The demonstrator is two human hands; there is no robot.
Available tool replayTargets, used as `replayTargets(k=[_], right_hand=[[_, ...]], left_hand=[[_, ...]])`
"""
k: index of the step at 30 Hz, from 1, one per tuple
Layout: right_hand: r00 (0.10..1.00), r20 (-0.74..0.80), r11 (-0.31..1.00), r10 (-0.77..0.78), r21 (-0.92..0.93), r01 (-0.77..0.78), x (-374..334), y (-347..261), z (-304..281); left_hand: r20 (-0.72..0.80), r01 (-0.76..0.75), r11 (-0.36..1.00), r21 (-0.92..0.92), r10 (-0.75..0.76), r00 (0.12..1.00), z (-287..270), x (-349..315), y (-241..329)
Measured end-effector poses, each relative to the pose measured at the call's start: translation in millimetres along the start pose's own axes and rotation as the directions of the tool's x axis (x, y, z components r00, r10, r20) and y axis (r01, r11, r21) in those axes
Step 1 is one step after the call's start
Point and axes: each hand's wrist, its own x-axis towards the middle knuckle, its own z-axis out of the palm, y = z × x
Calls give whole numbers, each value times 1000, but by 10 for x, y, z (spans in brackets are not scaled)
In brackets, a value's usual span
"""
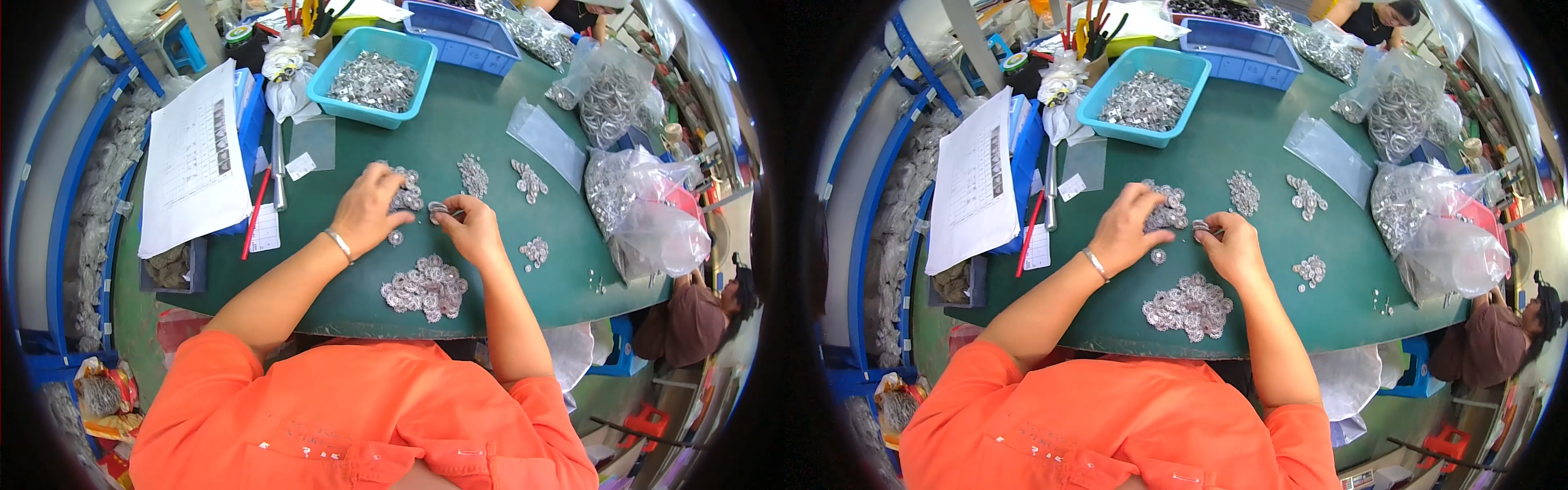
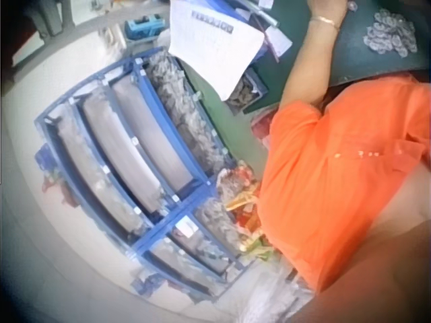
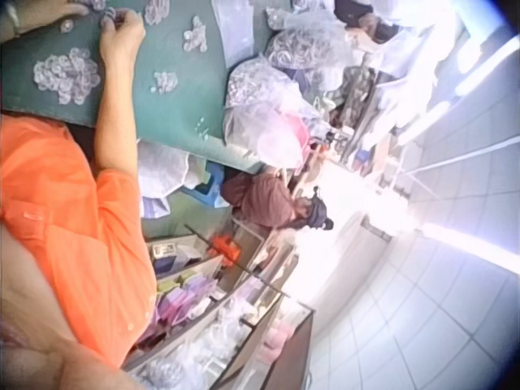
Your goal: The person assembles small silver-colored decorative metal pieces on a green worktable. They pick up individual components, connect them by hand, and arrange the assembled units into small piles. The person briefly adjusts the head-mounted camera before resuming assembly.
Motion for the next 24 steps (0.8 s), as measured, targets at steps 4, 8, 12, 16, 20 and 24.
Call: replayTargets(k=[4, 8, 12, 16, 20, 24], right_hand=[[997, 53, 963, -54, -260, 66, 100, -49, 90], [972, 157, 921, -174, -324, 217, 231, -131, 308], [976, 160, 984, -148, -78, 162, 314, -256, 299], [972, 47, 969, -231, -76, 234, 103, -200, 177], [883, 225, 874, -413, -176, 453, -78, -351, 388], [880, -16, 866, -474, -190, 463, 27, -311, 464]], left_hand=[[225, 294, 928, 230, -345, 911, -318, -137, -85], [388, 288, 942, 173, -334, 859, -242, -51, -149], [182, 270, 962, -47, -257, 949, -33, -104, -224], [256, 332, 929, -163, -286, 924, -198, -93, -147], [237, 123, 992, 9, -122, 964, -58, -135, -235], [238, 288, 862, -417, -203, 950, -37, 3, -300]])
